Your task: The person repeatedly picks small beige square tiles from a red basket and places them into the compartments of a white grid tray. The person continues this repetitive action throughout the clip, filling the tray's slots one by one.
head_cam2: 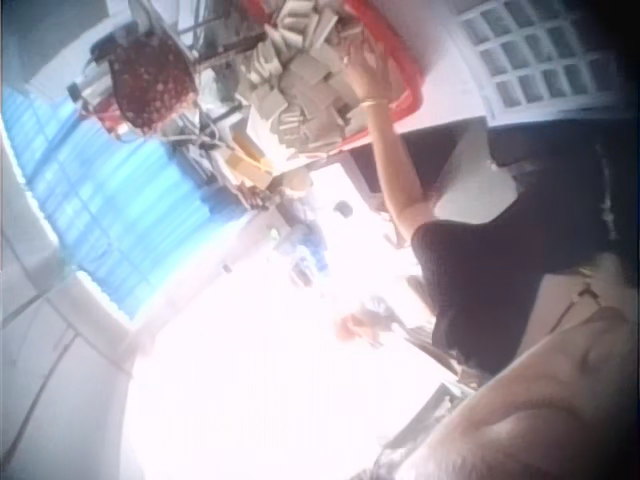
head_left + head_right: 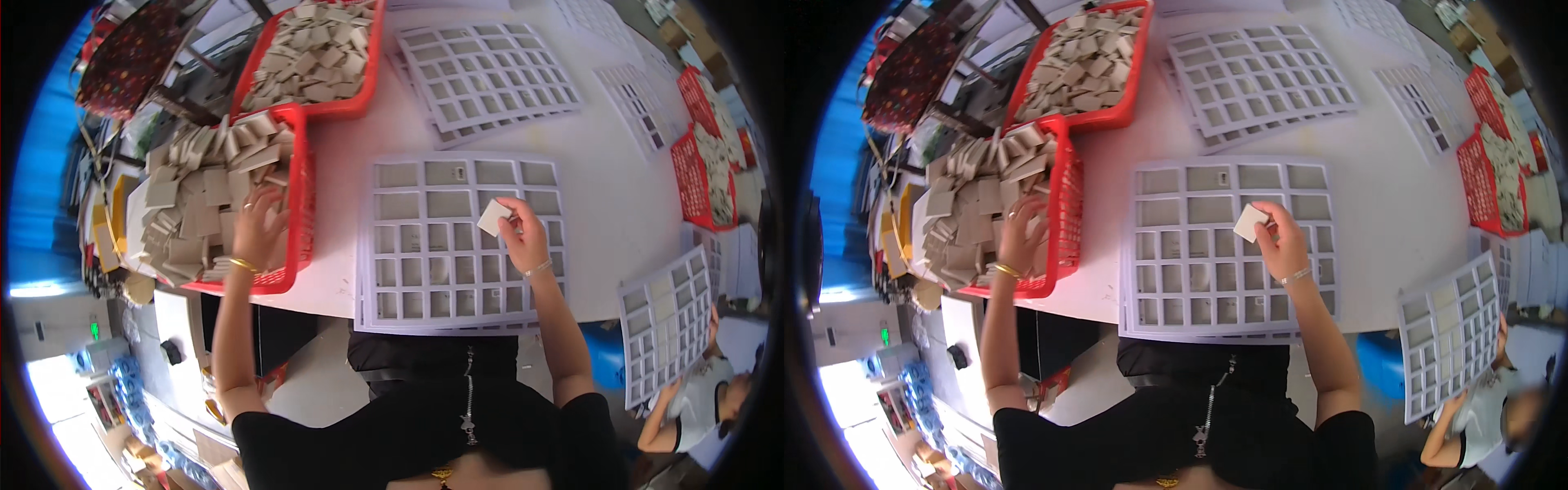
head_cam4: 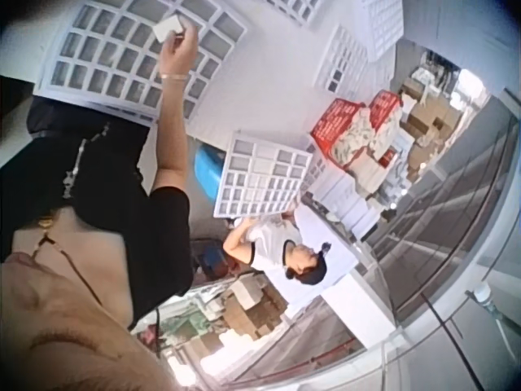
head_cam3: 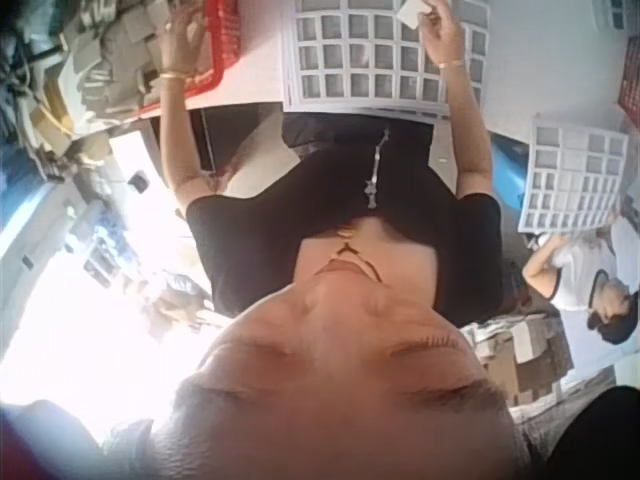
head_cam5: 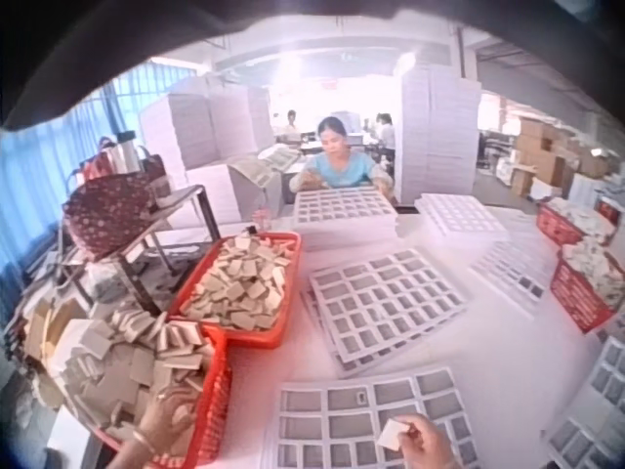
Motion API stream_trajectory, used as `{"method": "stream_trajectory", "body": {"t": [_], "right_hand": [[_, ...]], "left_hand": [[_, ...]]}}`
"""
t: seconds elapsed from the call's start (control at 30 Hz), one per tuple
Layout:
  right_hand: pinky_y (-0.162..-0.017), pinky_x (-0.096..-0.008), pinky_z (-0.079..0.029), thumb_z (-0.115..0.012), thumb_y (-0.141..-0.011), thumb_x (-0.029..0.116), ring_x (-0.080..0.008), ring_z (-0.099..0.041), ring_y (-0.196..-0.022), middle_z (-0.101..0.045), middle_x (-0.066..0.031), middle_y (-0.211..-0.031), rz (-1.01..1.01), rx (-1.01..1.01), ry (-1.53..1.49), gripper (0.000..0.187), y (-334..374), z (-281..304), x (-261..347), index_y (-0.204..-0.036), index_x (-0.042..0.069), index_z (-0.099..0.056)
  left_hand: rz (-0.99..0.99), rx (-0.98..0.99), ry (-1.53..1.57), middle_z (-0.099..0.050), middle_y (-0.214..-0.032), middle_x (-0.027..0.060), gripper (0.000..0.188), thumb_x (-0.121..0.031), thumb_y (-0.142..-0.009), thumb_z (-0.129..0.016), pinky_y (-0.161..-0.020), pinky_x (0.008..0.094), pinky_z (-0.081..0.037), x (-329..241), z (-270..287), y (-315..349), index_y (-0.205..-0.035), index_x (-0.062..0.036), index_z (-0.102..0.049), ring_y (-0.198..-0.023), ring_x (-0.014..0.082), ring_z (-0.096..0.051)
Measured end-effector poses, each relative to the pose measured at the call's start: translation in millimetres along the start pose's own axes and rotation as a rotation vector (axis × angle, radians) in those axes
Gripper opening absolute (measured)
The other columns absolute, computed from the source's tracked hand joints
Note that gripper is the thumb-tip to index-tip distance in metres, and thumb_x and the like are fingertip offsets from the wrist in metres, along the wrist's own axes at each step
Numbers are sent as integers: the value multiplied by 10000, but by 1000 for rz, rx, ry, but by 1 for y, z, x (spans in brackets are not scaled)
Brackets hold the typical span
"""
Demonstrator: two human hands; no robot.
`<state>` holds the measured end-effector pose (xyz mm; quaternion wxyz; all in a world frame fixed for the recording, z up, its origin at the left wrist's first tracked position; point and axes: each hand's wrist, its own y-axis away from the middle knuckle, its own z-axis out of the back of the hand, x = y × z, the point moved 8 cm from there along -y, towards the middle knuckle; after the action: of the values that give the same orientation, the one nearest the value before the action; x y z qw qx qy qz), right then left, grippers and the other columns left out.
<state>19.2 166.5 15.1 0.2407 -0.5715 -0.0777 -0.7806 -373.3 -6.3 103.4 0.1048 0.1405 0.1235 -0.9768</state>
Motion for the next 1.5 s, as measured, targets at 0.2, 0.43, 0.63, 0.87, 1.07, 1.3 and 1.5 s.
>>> {"method": "stream_trajectory", "body": {"t": [0.2, 0.43, 0.63, 0.87, 1.07, 1.3, 1.5], "right_hand": [[-730, -289, -516, -602, -846, 36, -182, -642, -794, -660, -86, -959, -106, 80, 63, 211, 10, -7, -20, -1057, 39, -598], [-682, -319, -497, -603, -842, 50, -211, -638, -754, -669, -88, -870, -29, 186, 166, 154, -7, -45, -14, -995, 69, -611], [-666, -329, -492, -588, -821, 42, -234, -625, -725, -657, -94, -843, -73, 331, 186, 158, -7, -48, -30, -974, 74, -617], [-699, -374, -489, -611, -783, 46, -256, -596, -832, -603, -62, -864, 66, 284, 388, 137, -6, -54, -26, -910, 93, -631], [-712, -359, -469, -704, -676, 83, -230, -546, -909, -526, -27, -919, 399, 256, 783, 114, -2, -67, 0, -768, 129, -654], [-639, -298, -459, -716, -738, 87, -156, -541, -768, -567, -8, -957, 217, 151, 430, 243, -10, -50, 22, -971, 111, -649], [-603, -201, -447, -674, -843, 99, -31, -514, -697, -614, -8, -972, 66, 210, -103, 332, -36, -45, 33, -1153, 70, -558]], "left_hand": [[-93, 332, -293, -522, -1242, 52, 348, -214, -751, -688, -1065, 474, -272, 42, -44, 19, -1073, -122, -593, -1242, 284, -431], [-141, 478, -376, -544, -1027, 62, 283, -191, -691, -717, -897, 433, -420, 51, -67, 17, -946, -102, -634, -1056, 274, -523], [125, 208, -30, -572, -911, 107, 171, -98, -678, -727, -740, 394, -479, 61, -21, 7, -826, -61, -649, -863, 302, -585], [123, -658, 328, -536, -887, 36, 139, -10, -771, -716, -716, 282, -438, 14, 70, 12, -844, -10, -599, -811, 165, -562], [254, -392, 985, -527, -895, 33, 129, 21, -781, -692, -760, 253, -421, -56, -17, -1, -853, -24, -595, -850, 136, -523], [376, -126, 1125, -575, -841, 13, 150, -74, -779, -738, -690, 240, -441, -122, -134, -15, -853, -41, -612, -777, 105, -537], [443, 25, 1117, -584, -906, 23, 201, -186, -807, -729, -726, 267, -458, -147, -182, -17, -926, -46, -648, -823, 105, -549]]}}
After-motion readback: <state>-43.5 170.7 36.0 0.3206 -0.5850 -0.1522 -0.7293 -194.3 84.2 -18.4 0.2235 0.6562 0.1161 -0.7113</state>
